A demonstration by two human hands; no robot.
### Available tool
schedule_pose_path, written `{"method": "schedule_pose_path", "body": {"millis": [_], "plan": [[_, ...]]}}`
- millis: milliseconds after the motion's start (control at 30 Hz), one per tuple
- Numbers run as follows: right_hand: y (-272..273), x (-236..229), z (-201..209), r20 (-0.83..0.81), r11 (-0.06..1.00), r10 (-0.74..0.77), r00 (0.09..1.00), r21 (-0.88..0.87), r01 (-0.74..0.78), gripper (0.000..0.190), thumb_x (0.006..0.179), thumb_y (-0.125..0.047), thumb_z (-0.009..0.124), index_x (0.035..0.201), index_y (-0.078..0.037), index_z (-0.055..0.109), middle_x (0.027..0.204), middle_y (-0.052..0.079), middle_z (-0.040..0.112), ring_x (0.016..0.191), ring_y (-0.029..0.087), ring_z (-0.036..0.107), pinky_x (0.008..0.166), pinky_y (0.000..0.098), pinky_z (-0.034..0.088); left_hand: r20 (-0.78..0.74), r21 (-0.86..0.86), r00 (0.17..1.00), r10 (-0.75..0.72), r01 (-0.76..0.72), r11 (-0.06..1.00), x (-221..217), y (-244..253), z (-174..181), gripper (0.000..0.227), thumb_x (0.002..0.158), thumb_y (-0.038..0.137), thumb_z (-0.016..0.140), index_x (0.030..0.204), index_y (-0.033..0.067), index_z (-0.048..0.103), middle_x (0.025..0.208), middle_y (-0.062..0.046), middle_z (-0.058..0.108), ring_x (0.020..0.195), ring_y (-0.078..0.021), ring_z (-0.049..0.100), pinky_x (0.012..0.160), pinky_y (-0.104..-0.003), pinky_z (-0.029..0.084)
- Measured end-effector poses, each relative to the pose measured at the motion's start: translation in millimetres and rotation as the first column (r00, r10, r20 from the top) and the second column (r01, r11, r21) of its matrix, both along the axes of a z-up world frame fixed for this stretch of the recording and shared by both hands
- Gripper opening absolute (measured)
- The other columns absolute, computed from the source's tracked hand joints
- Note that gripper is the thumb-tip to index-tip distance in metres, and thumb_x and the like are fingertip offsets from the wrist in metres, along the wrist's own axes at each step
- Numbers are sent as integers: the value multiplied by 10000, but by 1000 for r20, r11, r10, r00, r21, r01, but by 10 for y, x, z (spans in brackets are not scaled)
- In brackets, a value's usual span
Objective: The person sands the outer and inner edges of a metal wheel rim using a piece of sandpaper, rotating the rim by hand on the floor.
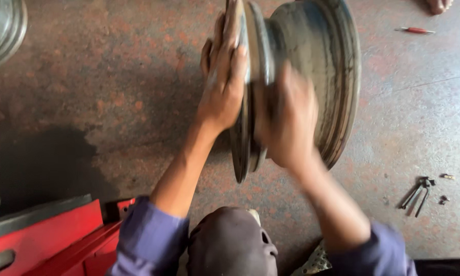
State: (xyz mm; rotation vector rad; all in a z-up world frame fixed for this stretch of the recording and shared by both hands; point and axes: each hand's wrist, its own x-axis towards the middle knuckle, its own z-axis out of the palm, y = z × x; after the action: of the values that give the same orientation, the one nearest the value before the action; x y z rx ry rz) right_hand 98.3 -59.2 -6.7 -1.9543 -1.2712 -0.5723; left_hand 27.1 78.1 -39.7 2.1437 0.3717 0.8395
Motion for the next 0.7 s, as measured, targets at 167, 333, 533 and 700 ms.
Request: {"method": "schedule_pose_path", "body": {"millis": [167, 333, 533, 700], "plan": [[512, 699, 70, 220, 990, 19, 975, -138, 11, 255, 1001, -210, 741, 1182, -58, 647, 988, 142, 685, 878, 341, 650, 799, 465, 498, -12, 58, 1000, -4, 4, 998, -251, -168, 108, 479, 1245, 418, 169, 1688, 235, 177, 1776, 4, 153, 1636, -255, 92, 1361, -471, 30], [441, 536, 226, 25, 989, -24, 999, -146, 28, 185, 1056, -167, 709, 1206, -61, 693, 1082, 157, 744, 1020, 369, 684, 896, 505, 497, -80, 169, 994, 73, -59, 984, -272, -176, 249, 462, 1248, 410, 200, 1682, 251, 198, 1769, 9, 183, 1632, -250, 114, 1351, -484, 40], [-178, -344, 148, 260, 973, -207, 943, -49, 227, 343, 1023, -149, 660, 1333, -11, 611, 1252, 199, 704, 1190, 331, 655, 1216, 527, 253, -108, 120, 990, 86, -73, 990, -276, -175, 178, 478, 1222, 371, 215, 1678, 238, 264, 1755, -7, 233, 1669, -241, 149, 1389, -492, 35], [177, 306, 90, 299, 990, -112, 948, -53, 134, 430, 1072, -129, 645, 1489, -72, 559, 1253, 179, 678, 1250, 328, 599, 1239, 504, 322, -204, 178, 966, 162, -126, 976, -97, -57, 218, 492, 1206, 356, 281, 1676, 223, 335, 1773, -20, 326, 1645, -225, 195, 1368, -464, 83]]}}
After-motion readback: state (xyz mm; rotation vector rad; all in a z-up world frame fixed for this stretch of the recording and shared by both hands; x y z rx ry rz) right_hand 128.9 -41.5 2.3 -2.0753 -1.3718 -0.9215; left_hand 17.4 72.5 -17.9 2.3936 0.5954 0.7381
